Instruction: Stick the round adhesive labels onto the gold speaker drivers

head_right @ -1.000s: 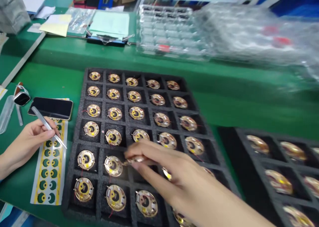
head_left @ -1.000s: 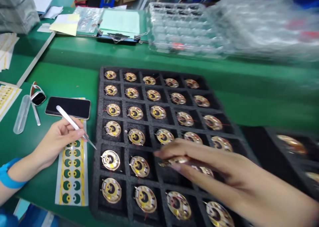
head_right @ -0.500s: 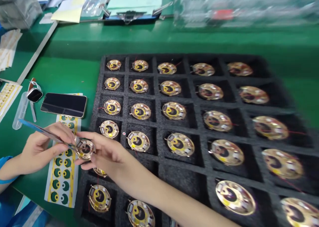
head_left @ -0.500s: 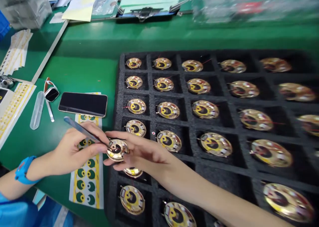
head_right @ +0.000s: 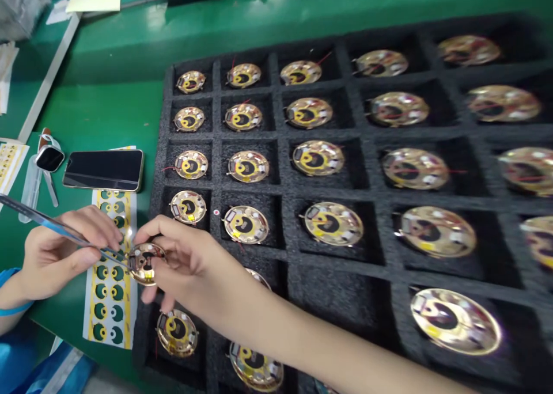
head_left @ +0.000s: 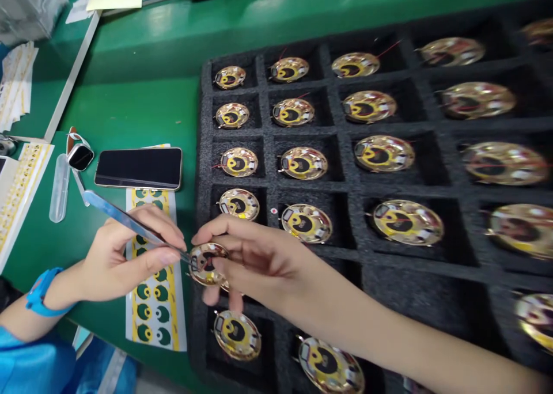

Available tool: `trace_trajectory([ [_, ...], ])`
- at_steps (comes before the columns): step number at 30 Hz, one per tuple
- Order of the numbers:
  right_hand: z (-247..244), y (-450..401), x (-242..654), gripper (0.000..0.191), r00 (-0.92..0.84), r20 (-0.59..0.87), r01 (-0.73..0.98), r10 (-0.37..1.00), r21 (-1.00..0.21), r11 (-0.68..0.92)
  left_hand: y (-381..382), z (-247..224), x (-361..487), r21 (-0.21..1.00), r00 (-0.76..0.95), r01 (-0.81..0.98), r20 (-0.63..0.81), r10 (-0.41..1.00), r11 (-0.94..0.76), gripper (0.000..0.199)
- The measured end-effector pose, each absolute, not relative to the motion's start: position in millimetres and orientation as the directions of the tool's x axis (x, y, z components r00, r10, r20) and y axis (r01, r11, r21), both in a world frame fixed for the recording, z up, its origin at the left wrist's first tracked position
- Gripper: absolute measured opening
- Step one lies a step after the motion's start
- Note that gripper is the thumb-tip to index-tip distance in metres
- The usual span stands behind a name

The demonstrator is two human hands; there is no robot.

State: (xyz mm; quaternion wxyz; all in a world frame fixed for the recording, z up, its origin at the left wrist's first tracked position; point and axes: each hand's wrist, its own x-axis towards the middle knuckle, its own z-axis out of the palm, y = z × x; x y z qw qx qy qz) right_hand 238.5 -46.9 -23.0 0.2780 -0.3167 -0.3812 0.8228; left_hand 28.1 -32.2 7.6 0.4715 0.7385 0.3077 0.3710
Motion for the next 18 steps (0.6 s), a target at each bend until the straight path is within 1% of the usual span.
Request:
trace_trajectory([
  [2, -17.9, -43.6, 238.0, 0.009, -0.614, -0.328, -0.191, 0.718, -0.821, -0.538, -31.5, 7.8, 28.6, 0.922, 0.528, 0.104, 0.266, 0.806, -0.373, 0.006],
  [5, -14.2, -40.7, 238.1, 0.013, -0.572, -0.33, -0.187, 0.751, -0.839, -0.511, -29.8, 9.0, 29.2, 0.914, 0.534, 0.122, 0.269, 0.802, -0.388, 0.005],
  [11, -14.3, -43.5, 239.8, 0.019, -0.57, -0.325, -0.14, 0.755, -0.867, -0.479, -27.8, 11.3, 30.3, 0.876, 0.555, 0.217, 0.253, 0.792, -0.431, 0.003],
  [14, -12.6, -44.7, 240.5, 0.02, -0.566, -0.328, -0.099, 0.756, -0.883, -0.458, -27.7, 12.0, 30.9, 0.869, 0.563, 0.229, 0.25, 0.788, -0.439, 0.003],
  [18, -11.9, -44.1, 240.4, 0.017, -0.556, -0.326, -0.113, 0.765, -0.882, -0.458, -27.7, 11.3, 31.7, 0.876, 0.565, 0.24, 0.224, 0.794, -0.418, 0.003],
])
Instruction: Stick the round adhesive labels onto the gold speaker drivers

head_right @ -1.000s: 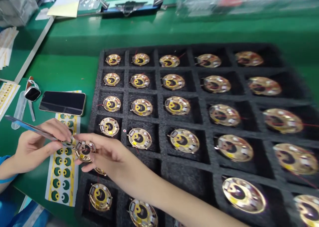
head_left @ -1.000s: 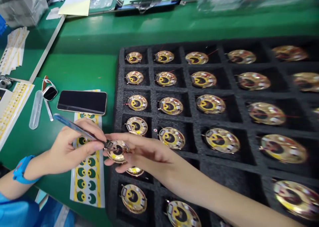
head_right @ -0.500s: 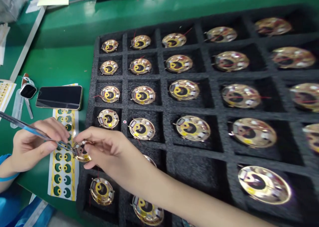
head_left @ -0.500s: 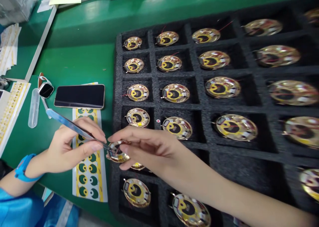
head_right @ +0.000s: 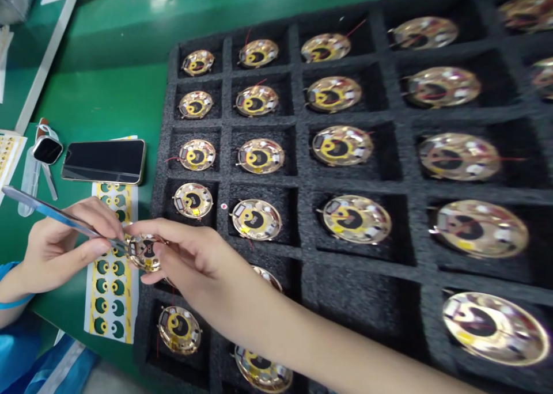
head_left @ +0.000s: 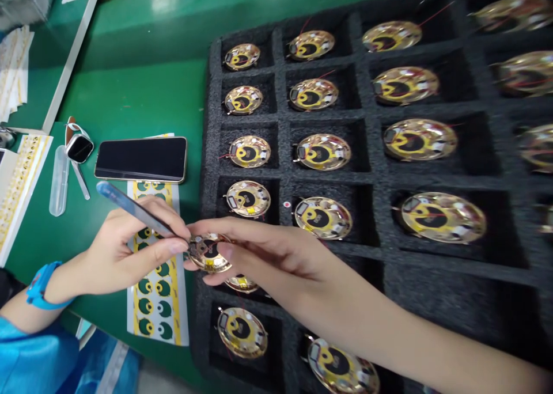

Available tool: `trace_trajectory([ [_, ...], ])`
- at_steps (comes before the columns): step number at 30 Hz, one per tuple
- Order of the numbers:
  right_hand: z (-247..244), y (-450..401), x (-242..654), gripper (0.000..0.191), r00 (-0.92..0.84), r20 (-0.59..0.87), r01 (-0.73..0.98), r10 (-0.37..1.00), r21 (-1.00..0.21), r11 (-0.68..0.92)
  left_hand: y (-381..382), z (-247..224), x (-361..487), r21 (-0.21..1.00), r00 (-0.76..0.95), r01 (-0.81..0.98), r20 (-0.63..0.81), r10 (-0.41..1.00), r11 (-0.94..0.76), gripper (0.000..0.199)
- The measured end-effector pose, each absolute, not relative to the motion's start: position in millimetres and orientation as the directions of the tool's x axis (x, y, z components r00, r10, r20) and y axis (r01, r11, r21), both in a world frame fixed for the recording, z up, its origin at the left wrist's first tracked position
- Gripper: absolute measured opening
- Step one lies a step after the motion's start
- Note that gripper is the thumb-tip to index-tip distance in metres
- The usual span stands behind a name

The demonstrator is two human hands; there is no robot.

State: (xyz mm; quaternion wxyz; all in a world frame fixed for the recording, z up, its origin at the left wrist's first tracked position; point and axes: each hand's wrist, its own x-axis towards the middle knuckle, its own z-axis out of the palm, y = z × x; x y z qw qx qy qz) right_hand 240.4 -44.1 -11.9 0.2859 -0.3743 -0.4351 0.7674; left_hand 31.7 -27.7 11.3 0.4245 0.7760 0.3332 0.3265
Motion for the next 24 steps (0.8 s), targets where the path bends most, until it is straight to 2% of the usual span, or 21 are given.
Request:
trace_trajectory([
  [5, -13, -44, 241, 0.017, -0.563, -0.327, -0.105, 0.759, -0.882, -0.459, -30, 9, 33, 0.894, 0.546, 0.222, 0.216, 0.809, -0.389, 0.005],
  [11, -18, -46, 238, 0.022, -0.587, -0.315, -0.083, 0.746, -0.893, -0.443, -28, 12, 33, 0.971, 0.387, 0.231, -0.03, 0.922, -0.065, 0.006],
  [16, -18, -44, 236, 0.014, -0.55, -0.322, -0.156, 0.771, -0.867, -0.473, -25, 15, 33, 0.982, 0.345, 0.188, -0.067, 0.936, 0.001, 0.009],
  [21, -11, -43, 239, 0.011, -0.483, -0.401, -0.051, 0.778, -0.875, -0.482, -23, 20, 29, 0.989, 0.281, 0.139, -0.084, 0.956, 0.046, 0.014],
  [24, -13, -46, 239, 0.009, -0.482, -0.397, 0.021, 0.781, -0.897, -0.443, -27, 21, 18, 0.983, 0.251, 0.147, -0.148, 0.956, 0.114, 0.018],
])
